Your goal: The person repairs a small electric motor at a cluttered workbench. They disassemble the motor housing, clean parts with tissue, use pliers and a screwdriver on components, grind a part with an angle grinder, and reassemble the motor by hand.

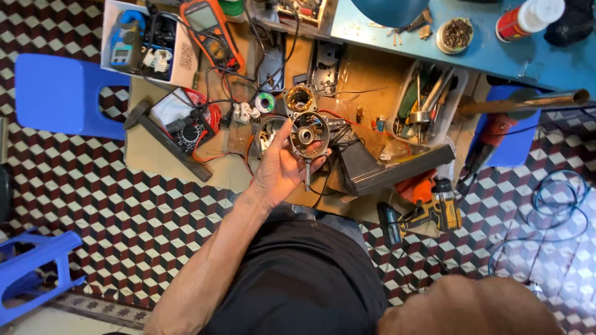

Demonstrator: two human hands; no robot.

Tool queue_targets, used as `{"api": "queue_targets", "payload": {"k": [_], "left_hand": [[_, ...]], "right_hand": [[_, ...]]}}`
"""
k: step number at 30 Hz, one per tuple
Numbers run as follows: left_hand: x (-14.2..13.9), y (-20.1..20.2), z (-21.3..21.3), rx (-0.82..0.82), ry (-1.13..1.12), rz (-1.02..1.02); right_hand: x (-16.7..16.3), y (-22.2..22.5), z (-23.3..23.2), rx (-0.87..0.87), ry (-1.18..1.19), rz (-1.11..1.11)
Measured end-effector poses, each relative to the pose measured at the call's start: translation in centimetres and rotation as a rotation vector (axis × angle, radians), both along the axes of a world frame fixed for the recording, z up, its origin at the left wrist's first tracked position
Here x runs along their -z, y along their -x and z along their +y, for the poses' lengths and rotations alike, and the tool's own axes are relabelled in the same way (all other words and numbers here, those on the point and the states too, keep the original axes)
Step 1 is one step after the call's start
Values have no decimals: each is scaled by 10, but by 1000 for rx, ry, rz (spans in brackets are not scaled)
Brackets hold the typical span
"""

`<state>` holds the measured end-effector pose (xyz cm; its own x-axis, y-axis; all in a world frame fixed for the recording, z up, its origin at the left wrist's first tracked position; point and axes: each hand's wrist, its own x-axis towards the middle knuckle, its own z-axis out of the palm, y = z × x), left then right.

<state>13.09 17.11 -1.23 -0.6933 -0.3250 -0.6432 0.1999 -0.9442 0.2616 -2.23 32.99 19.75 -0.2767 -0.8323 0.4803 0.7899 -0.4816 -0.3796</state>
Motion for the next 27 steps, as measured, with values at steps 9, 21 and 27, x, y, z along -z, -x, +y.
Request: {"api": "queue_targets", "payload": {"k": [9,21,27], "left_hand": [[-5,-5,-68,190,77,120],[-20,13,-78,172,83,174],[-28,27,-73,170,146,131]], "right_hand": [[41,-69,-69,676,-1168,714],[167,-47,-132,911,-1235,1271],[167,-29,-128,869,-1237,1163]]}}
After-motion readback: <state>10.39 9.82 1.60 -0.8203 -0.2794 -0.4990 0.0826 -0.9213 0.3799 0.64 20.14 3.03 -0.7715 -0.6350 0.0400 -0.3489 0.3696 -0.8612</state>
